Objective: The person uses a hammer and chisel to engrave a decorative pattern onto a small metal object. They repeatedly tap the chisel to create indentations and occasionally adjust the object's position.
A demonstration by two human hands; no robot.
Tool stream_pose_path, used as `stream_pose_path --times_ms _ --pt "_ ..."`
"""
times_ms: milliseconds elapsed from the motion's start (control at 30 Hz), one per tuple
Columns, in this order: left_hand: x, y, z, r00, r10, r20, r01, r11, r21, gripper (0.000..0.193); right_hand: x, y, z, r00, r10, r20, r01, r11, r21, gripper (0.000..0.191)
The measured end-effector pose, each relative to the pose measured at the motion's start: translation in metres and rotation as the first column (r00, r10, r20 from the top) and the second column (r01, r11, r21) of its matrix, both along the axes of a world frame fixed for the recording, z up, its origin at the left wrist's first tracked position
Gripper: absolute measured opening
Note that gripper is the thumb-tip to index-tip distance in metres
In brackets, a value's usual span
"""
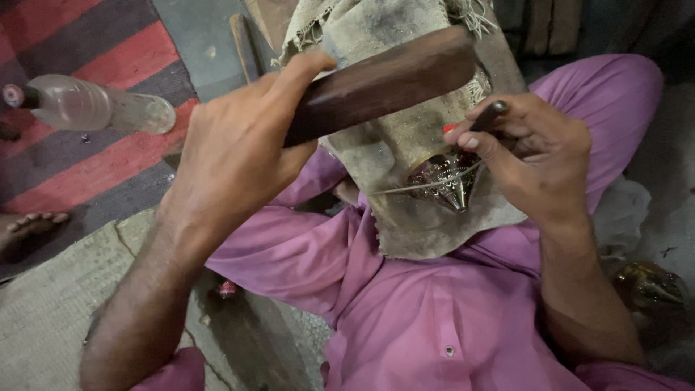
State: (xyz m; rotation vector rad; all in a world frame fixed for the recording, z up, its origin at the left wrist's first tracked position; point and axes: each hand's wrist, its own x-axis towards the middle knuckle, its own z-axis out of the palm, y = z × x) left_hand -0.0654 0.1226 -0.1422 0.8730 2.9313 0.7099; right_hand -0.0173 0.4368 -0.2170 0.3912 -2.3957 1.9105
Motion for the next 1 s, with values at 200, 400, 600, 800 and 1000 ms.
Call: stream_pose_path --times_ms 200,400,600,800,1000 --pt "-0.004 0.004 0.018 0.983 -0.045 -0.181 0.034 0.997 -0.064 0.064 0.003 -0.001 0.009 0.999 0.015 -0.037 -0.013 0.998 0.054 0.020" --pt "-0.013 0.016 0.012 0.980 -0.093 -0.177 0.106 0.992 0.066 0.066 0.000 0.002 0.003 0.999 0.012 -0.046 -0.009 0.998 0.070 0.018" --pt "-0.013 0.024 0.012 0.971 -0.118 -0.209 0.101 0.991 -0.092 0.056 0.002 0.002 0.008 0.999 -0.028 -0.030 0.033 0.984 0.174 0.015" --pt "-0.014 0.022 0.008 0.943 -0.122 -0.310 0.083 0.987 -0.137 0.050 0.002 0.000 0.007 0.998 0.004 -0.055 0.003 0.992 0.129 0.016" --pt "-0.018 0.024 0.015 0.953 -0.138 -0.271 0.112 0.988 -0.109 0.046 -0.001 0.000 0.009 0.999 -0.018 -0.028 0.023 0.986 0.166 0.014"
